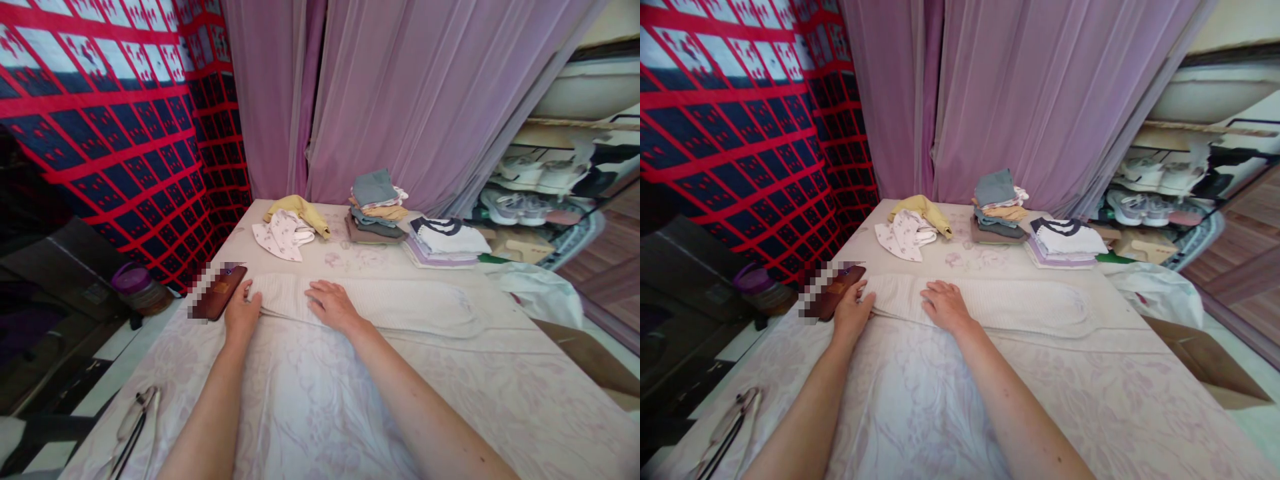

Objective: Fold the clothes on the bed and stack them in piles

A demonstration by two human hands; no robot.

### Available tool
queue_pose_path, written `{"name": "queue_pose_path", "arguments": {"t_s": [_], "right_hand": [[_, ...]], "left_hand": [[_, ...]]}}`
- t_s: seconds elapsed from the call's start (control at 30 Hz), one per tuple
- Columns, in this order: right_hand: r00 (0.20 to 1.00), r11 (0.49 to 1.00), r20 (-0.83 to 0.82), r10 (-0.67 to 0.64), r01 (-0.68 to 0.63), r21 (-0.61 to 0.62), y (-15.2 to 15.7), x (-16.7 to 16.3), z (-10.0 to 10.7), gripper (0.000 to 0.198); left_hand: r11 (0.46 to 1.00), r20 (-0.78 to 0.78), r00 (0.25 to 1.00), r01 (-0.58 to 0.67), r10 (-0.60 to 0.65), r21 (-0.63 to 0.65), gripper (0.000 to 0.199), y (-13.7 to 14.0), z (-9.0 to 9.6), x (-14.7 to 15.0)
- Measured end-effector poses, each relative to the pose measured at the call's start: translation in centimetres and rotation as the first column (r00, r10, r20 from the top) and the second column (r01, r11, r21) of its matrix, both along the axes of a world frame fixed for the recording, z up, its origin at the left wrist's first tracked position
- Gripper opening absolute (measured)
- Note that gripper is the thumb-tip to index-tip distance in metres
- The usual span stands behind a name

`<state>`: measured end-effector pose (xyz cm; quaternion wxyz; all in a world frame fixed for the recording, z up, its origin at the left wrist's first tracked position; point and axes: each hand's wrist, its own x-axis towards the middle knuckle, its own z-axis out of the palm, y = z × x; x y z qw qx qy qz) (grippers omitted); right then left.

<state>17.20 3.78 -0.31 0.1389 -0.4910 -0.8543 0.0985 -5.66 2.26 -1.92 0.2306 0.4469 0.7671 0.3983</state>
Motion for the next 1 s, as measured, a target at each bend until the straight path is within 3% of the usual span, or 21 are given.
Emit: {"name": "queue_pose_path", "arguments": {"t_s": [0.27, 0.43, 0.7, 1.0], "right_hand": [[0.977, 0.977, 0.008, -0.214, 0.214, 0.002, 3.9, -1.8, 0.9, 0.033], [0.967, 0.965, -0.007, -0.257, 0.256, -0.058, 5.2, -2.6, -0.1, 0.021], [0.959, 0.970, -0.147, -0.242, 0.243, -0.016, 4.8, -2.8, -0.8, 0.019], [0.964, 0.971, -0.121, -0.238, 0.239, -0.012, 5.0, -3.0, -1.0, 0.019]], "left_hand": [[0.994, -0.280, 0.960, 0.058, -0.031, 0.089, 0.049, -0.7, 0.3, 0.0], [0.996, -0.420, 0.905, 0.083, -0.064, 0.027, 0.037, -0.9, 1.0, -0.1], [0.993, -0.507, 0.855, 0.072, -0.107, -0.088, 0.028, -1.5, 2.0, 0.0], [0.994, -0.457, 0.886, 0.029, -0.074, -0.105, 0.039, -1.5, 2.4, -0.2]]}}
